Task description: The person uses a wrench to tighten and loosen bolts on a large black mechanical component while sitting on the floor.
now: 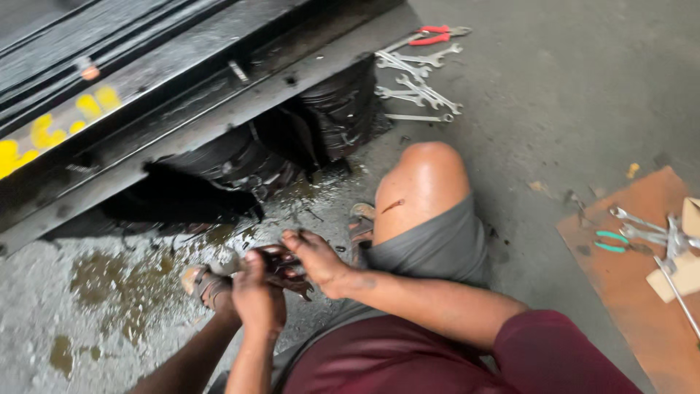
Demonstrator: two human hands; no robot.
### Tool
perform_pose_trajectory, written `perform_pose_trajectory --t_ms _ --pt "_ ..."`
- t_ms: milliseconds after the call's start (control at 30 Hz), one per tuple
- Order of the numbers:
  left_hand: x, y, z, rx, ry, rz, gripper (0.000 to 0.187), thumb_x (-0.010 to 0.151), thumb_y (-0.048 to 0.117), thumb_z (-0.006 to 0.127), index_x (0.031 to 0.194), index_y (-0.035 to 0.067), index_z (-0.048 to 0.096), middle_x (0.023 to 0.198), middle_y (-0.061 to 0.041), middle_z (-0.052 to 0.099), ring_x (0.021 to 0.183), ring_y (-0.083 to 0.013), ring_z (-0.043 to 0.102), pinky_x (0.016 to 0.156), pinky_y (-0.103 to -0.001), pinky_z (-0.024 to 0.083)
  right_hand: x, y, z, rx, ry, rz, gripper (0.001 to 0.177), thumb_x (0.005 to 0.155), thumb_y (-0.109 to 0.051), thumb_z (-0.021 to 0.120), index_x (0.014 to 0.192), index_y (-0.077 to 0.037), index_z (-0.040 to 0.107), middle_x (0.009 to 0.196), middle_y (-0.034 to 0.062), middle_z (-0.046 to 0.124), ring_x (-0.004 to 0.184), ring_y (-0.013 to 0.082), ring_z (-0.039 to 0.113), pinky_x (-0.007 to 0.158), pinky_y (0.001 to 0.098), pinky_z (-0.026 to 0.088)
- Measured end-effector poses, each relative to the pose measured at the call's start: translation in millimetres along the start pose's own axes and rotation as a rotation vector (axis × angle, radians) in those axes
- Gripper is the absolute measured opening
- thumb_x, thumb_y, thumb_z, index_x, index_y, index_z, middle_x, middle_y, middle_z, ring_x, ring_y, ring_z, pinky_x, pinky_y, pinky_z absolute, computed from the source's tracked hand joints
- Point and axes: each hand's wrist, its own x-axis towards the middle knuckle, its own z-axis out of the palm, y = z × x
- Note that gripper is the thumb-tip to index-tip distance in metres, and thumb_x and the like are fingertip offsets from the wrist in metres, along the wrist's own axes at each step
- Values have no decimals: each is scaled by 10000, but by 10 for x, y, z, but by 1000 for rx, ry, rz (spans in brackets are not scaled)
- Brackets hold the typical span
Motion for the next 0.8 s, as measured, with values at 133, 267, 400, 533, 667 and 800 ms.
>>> perform_pose_trajectory --t_ms 133,267,400,533,667,800 --pt "-168 70 234 475 -48 150 407 1017 367 525 1027 -7 686 732 -115 645 656 -166 569 590 -366 471 159 214 -80 468 -4 384 416 1010 -545 528 939 -173 703 898 24 674 749 196 627 656 377 510" --pt "-247 87 127 523 -209 426 416 1059 348 516 1065 -36 677 808 -87 700 746 -129 640 677 -335 512 497 771 -384 319 235 376 394 1023 -490 543 924 -138 687 886 34 681 761 188 629 700 368 534" --pt "-118 362 -304 673 -35 254 419 1077 358 544 1000 -21 701 623 -116 565 595 -148 509 542 -359 428 1415 1321 -749 101 191 372 385 1001 -474 549 940 -126 702 906 76 691 784 237 643 716 395 541" --pt "-161 976 -965 -27 -113 -24 320 1069 339 531 927 53 549 480 -29 495 367 -129 439 358 -302 319 2287 1731 -960 -251 228 303 379 980 -458 556 957 -115 716 927 118 702 808 286 657 732 421 549" --pt "-231 1300 -1406 174 -26 86 365 1078 296 471 1089 -3 681 748 -16 651 553 -94 532 457 -256 343 2843 1667 -1309 -685 410 124 378 958 -442 563 974 -103 730 947 159 713 832 335 671 749 447 556" --pt "-54 1160 -1466 24 73 78 391 1089 297 430 1102 -17 662 811 -24 721 616 -70 615 556 -233 484 3150 1512 -1433 -1091 589 -96 381 937 -426 569 990 -92 744 968 201 724 855 384 686 765 474 564"
